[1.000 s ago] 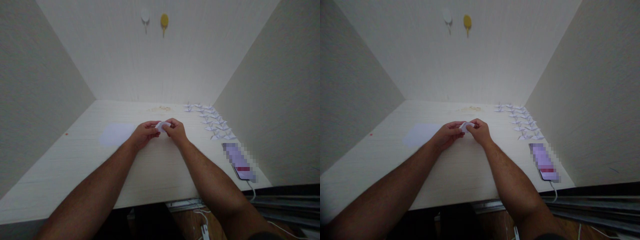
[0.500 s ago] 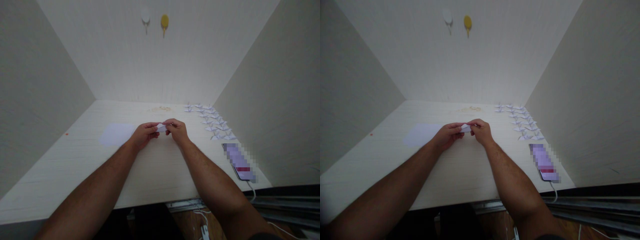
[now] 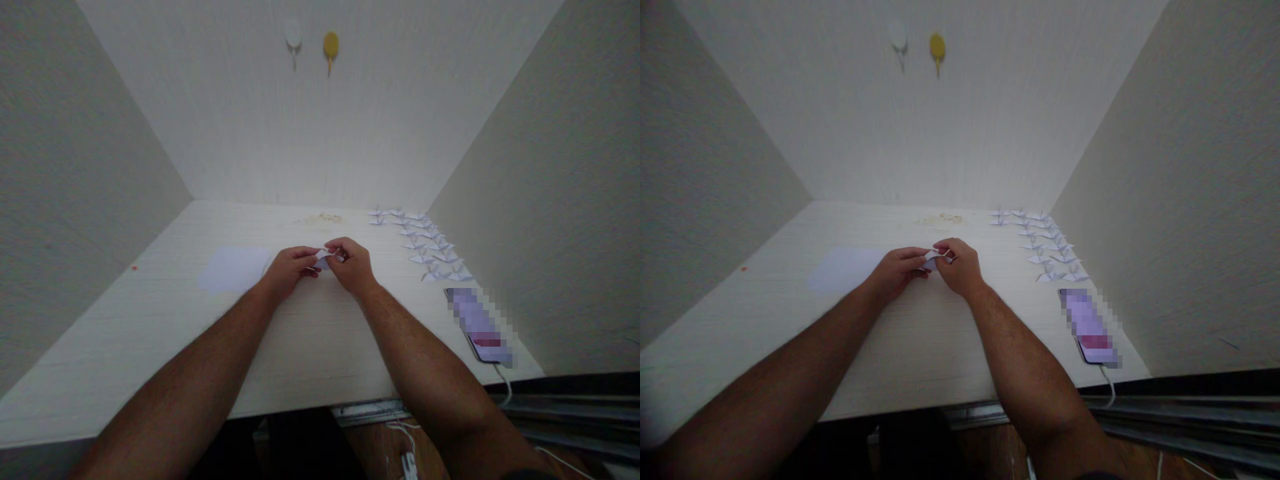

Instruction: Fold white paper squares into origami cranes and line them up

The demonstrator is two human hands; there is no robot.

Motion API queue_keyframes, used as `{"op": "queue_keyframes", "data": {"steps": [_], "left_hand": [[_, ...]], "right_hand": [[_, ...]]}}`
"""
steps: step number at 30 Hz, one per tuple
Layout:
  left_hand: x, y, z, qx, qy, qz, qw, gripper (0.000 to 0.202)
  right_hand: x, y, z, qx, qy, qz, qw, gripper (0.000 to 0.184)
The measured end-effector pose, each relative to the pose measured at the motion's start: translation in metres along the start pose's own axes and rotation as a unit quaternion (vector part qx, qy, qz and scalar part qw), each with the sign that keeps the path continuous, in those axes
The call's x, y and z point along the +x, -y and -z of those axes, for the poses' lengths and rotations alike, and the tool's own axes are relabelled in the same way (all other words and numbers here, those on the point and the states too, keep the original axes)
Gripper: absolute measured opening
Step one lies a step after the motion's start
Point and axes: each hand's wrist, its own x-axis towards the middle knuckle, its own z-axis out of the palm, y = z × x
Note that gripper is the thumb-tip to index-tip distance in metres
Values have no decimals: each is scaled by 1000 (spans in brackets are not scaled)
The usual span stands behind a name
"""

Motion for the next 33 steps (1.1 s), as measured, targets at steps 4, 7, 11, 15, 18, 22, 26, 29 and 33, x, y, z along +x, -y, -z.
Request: {"op": "queue_keyframes", "data": {"steps": [4, 7, 11, 15, 18, 22, 26, 29, 33], "left_hand": [[0, 5, 0, 40, 7, -29, 999, 29], [0, 7, 0, 49, 5, -48, 998, 29], [1, 6, 0, 48, -1, -47, 998, 29], [-1, 4, -2, 41, -4, -42, 998, 29], [-1, 4, -3, 34, 0, -39, 999, 28], [-1, 5, -3, 29, 6, -39, 999, 27], [-1, 6, -3, 20, 7, -41, 999, 27], [-1, 6, -3, 10, 2, -40, 999, 27], [-1, 3, -6, -26, -29, -43, 998, 31]], "right_hand": [[-2, 3, -2, -54, -30, 50, 997, 11], [-4, 6, -3, -70, -41, 64, 995, 6], [-5, 8, -5, -76, -49, 92, 992, 7], [-6, 6, -6, -96, -53, 108, 988, 8], [-7, 5, -6, -95, -56, 116, 987, 10], [-7, 5, -6, -76, -58, 120, 988, 13], [-7, 5, -6, -46, -56, 114, 991, 15], [-7, 6, -7, -17, -58, 63, 996, 16], [-6, 7, -9, 42, -68, -68, 994, 33]]}}
